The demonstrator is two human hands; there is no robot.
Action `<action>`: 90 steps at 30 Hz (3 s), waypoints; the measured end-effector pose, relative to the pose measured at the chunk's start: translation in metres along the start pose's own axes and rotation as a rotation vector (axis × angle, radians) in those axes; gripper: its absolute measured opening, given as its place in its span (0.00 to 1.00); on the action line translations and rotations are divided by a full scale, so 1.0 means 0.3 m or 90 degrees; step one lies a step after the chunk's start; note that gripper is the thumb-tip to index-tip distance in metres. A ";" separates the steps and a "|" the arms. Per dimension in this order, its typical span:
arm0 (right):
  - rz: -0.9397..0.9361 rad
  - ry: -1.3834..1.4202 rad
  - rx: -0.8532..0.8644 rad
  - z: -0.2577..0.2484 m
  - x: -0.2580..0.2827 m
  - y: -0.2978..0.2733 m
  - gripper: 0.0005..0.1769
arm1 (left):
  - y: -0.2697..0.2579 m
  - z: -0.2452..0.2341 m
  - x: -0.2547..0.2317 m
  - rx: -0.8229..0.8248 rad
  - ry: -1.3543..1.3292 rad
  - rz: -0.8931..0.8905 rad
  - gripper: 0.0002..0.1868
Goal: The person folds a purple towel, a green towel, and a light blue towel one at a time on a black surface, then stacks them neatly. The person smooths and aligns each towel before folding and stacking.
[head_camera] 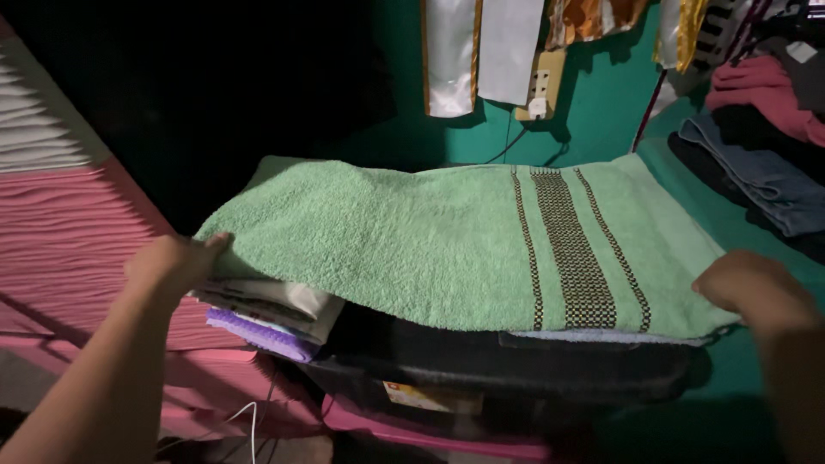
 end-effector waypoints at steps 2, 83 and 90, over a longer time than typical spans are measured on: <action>0.038 -0.009 -0.019 -0.106 0.024 -0.054 0.18 | 0.011 -0.020 -0.030 0.004 -0.014 0.025 0.46; -0.243 0.750 0.459 -0.263 0.754 0.058 0.20 | -0.511 0.328 -1.304 0.100 -0.342 0.548 0.24; -0.326 0.841 0.388 -0.474 0.647 -0.082 0.23 | -0.226 0.363 -1.481 0.047 -0.214 0.516 0.26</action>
Point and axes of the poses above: each hand's wrist, its own y-axis towards the middle knuckle, its own z-axis out of the palm, x = y × z, the point moved 9 cm from there along y, towards the middle knuckle, and after that the axes turned 3 degrees about -x, right-handed, at the moved point
